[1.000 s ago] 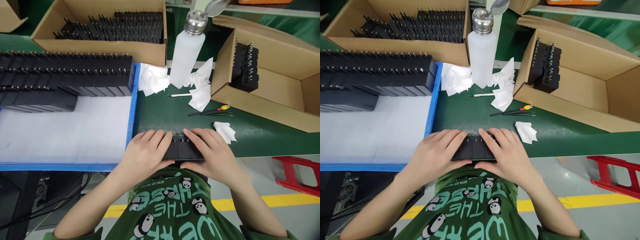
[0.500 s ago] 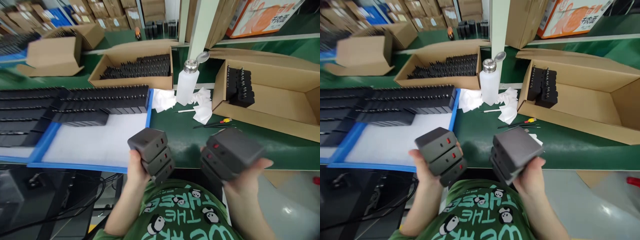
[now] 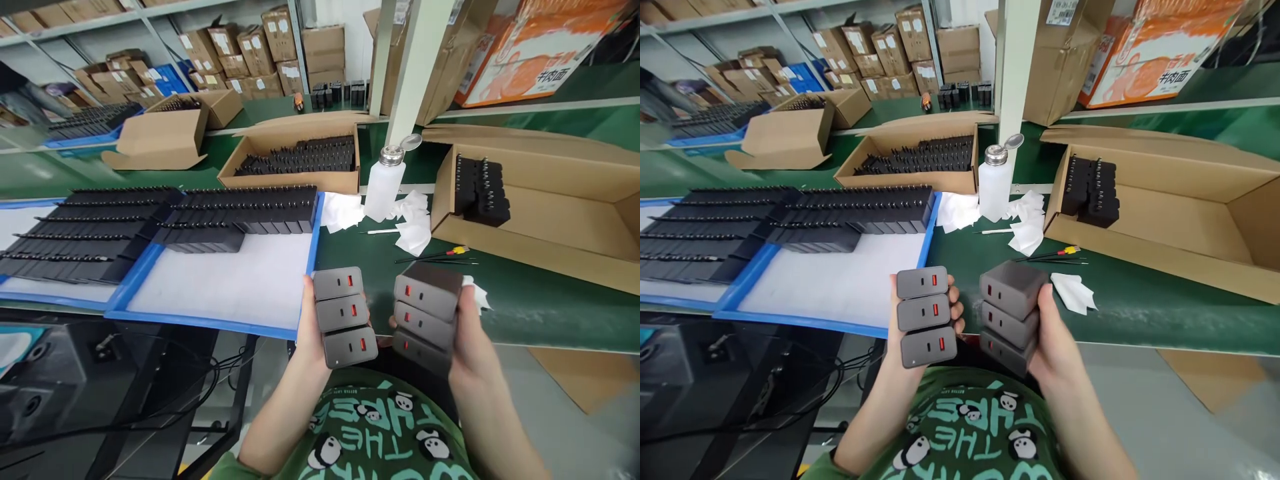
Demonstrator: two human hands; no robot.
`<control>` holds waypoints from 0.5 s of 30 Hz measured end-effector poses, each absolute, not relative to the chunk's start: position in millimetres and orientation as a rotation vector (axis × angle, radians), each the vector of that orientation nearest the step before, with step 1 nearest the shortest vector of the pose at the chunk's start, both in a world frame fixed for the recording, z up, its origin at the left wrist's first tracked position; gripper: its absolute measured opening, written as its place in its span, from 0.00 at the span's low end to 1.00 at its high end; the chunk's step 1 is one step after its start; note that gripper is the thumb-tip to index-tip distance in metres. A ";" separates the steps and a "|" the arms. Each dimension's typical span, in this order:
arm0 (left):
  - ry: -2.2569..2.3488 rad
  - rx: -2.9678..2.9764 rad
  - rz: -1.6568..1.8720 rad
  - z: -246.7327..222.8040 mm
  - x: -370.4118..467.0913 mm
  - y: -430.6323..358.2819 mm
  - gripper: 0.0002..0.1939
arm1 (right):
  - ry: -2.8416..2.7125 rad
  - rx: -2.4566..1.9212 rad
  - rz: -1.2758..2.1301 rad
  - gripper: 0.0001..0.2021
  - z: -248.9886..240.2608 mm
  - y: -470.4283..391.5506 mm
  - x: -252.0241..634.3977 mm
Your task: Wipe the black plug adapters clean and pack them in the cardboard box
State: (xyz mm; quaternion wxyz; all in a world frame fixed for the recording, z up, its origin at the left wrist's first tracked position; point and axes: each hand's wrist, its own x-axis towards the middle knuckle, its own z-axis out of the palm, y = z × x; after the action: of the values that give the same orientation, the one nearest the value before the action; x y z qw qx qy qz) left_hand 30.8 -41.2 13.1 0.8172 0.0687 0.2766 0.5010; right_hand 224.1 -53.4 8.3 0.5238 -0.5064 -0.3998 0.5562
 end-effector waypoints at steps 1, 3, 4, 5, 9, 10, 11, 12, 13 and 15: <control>0.613 0.135 1.099 13.3 28.8 -41.5 0.36 | -1.078 -1.315 1.147 0.31 5.9 -51.4 231.2; 0.655 0.117 1.159 13.2 24.0 -41.6 0.36 | -1.394 -1.479 0.718 0.32 -2.0 -44.7 245.0; 0.671 0.115 1.183 13.2 21.8 -41.5 0.36 | -1.580 -1.536 0.494 0.32 -6.9 -40.4 250.6; 0.685 0.117 1.208 13.4 19.9 -41.3 0.36 | -1.774 -1.573 0.271 0.31 -11.7 -36.0 254.8; 0.814 0.116 1.389 18.5 19.8 -38.7 0.34 | -2.146 -1.583 -0.217 0.31 -13.8 -27.8 249.5; 0.871 0.111 1.437 20.9 21.6 -37.3 0.33 | -2.132 -1.594 -0.285 0.35 -8.0 -30.0 241.0; 0.932 0.104 1.475 23.4 23.8 -35.5 0.32 | -2.107 -1.583 -0.329 0.40 -0.6 -34.1 229.5; 0.989 0.093 1.506 25.9 26.1 -33.1 0.31 | -2.096 -1.534 -0.347 0.43 7.2 -39.4 215.9; 1.030 0.081 1.533 28.2 28.0 -30.2 0.30 | -2.119 -1.445 -0.336 0.45 14.0 -45.2 201.3; 1.058 0.064 1.579 31.5 29.4 -22.8 0.27 | -2.231 -1.171 -0.312 0.44 20.9 -55.7 176.0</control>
State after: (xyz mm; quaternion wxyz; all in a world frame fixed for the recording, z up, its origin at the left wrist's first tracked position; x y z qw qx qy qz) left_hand 29.4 -22.8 31.5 0.5811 0.0272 0.4527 0.6758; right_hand 176.0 -55.7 20.9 0.2967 -0.4406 -0.8391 -0.1173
